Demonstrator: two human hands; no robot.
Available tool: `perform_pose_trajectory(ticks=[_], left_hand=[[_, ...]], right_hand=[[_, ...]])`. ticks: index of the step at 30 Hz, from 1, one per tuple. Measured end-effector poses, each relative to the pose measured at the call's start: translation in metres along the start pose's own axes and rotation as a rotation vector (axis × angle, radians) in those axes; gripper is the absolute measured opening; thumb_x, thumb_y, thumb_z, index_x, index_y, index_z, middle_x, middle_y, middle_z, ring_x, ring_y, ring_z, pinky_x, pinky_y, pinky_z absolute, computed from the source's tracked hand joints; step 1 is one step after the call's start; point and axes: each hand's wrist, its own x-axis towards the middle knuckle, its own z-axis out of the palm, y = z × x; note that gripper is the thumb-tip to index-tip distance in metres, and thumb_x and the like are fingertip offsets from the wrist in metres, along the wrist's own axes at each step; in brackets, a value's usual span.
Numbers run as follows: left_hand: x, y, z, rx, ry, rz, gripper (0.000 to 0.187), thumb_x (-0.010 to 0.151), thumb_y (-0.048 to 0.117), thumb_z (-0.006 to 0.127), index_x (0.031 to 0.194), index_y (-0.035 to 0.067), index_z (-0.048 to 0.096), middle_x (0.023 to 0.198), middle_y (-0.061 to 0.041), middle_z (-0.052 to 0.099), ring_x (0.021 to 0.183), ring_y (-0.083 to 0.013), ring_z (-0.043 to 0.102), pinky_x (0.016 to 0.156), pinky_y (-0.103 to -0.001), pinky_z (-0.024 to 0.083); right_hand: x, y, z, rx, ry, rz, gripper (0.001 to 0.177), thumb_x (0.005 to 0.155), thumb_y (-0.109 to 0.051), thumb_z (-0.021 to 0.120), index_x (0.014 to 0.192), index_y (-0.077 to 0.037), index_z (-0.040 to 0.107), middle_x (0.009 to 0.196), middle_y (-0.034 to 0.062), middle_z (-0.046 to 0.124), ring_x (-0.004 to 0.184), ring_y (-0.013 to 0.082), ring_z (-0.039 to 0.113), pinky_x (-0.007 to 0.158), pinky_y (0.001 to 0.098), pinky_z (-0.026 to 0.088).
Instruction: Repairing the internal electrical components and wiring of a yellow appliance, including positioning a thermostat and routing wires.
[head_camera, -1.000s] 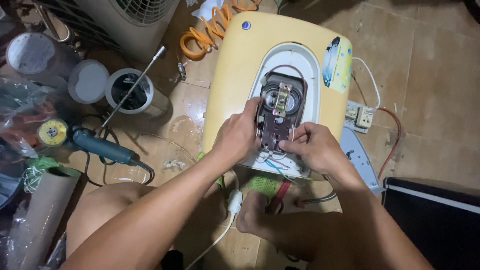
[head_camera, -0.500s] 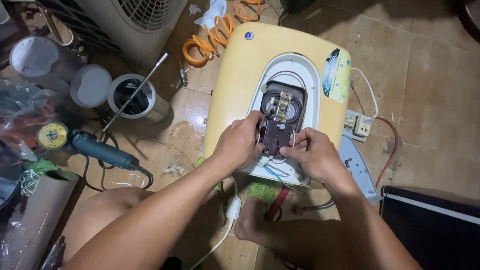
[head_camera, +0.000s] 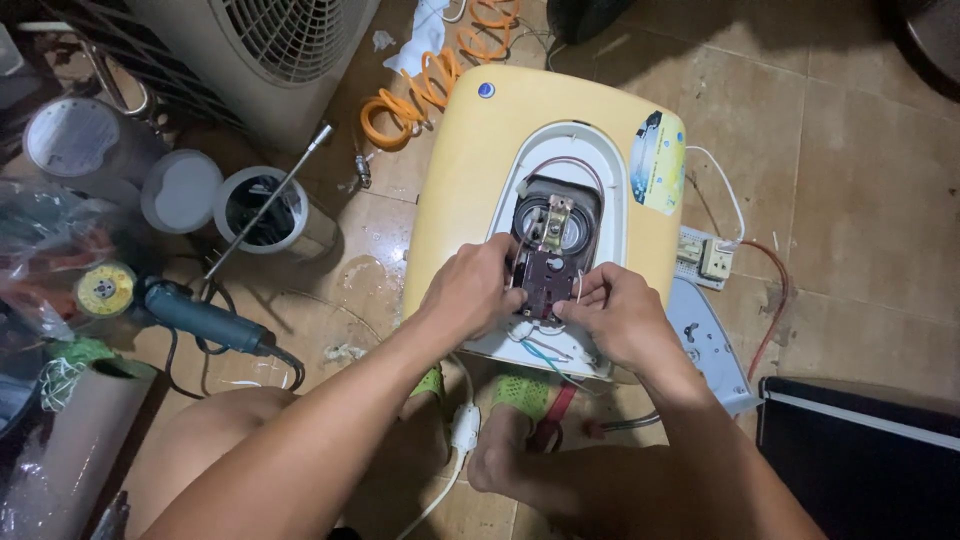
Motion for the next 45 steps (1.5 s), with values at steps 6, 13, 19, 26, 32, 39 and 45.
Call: perform_pose_trajectory(ticks=[6,13,19,26,32,39,45], left_hand=[[0.016,-0.005,-0.011,-0.085,0.094,0.029,0.044,0.086,0.017,0.073,0.126,0.000,0.063,0.093,-0.021,0.076,0.102,-0.0455,0.072,0.091,-0.059,0.055],[0.020,-0.002,-0.003,0.127,-0.058,-0.054,0.047,0.090,0.021,0.073,0.133,0.008,0.062,0.110,-0.021,0.074,0.112,-0.0427,0.070,0.094,-0.056,0.056],[0.021,-0.007,-0.001,0.209,-0.105,0.067,0.048,0.089,0.007,0.068,0.133,-0.003,0.055,0.096,-0.030,0.071,0.091,-0.0474,0.074,0.078,-0.058,0.059],[-0.002,-0.039,-0.026,0.082,-0.009,0.338,0.035,0.089,0.005,0.063,0.123,0.001,0.058,0.082,-0.021,0.062,0.084,-0.0417,0.067,0.076,-0.054,0.054],[-0.012,-0.083,0.029,-0.152,0.360,0.492,0.039,0.066,0.017,0.085,0.101,0.011,0.068,0.105,-0.007,0.054,0.102,-0.0255,0.046,0.093,-0.040,0.036],[-0.020,-0.086,0.051,0.110,0.534,0.637,0.049,0.070,0.031,0.086,0.107,0.007,0.066,0.135,-0.019,0.047,0.124,-0.0352,0.040,0.104,-0.056,0.030],[-0.023,-0.083,0.058,0.138,0.509,0.596,0.040,0.064,0.032,0.075,0.094,0.005,0.067,0.151,-0.024,0.042,0.141,-0.0398,0.033,0.108,-0.059,0.027]], right_hand=[[-0.002,-0.008,-0.003,-0.052,0.010,0.011,0.034,0.075,-0.012,0.089,0.102,0.002,0.074,0.087,0.0151,0.074,0.083,0.0233,0.073,0.073,0.0359,0.057],[-0.002,0.005,-0.003,0.122,-0.018,0.032,0.034,0.077,-0.011,0.089,0.101,0.005,0.071,0.086,0.0177,0.075,0.076,0.0211,0.071,0.062,0.0341,0.059],[-0.011,0.001,-0.008,0.257,-0.090,-0.030,0.035,0.085,-0.006,0.082,0.105,0.014,0.062,0.090,0.0239,0.070,0.075,0.0225,0.068,0.053,0.0318,0.060],[-0.016,0.008,0.003,0.065,0.078,-0.208,0.042,0.087,-0.012,0.081,0.116,0.008,0.059,0.084,0.0235,0.074,0.054,0.0273,0.070,0.046,0.0412,0.058],[-0.015,0.023,0.036,-0.165,0.301,-0.696,0.097,0.053,-0.014,0.095,0.134,-0.005,0.044,0.140,0.0170,0.044,0.130,0.0325,0.053,0.113,0.0447,0.047],[-0.024,0.007,0.040,-0.305,0.255,-0.830,0.097,0.055,-0.008,0.091,0.142,0.002,0.048,0.153,0.0256,0.045,0.142,0.0412,0.047,0.118,0.0492,0.041],[-0.031,0.015,0.040,-0.144,0.250,-0.869,0.081,0.065,-0.005,0.088,0.139,0.000,0.056,0.144,0.0203,0.056,0.130,0.0325,0.059,0.114,0.0432,0.048]])
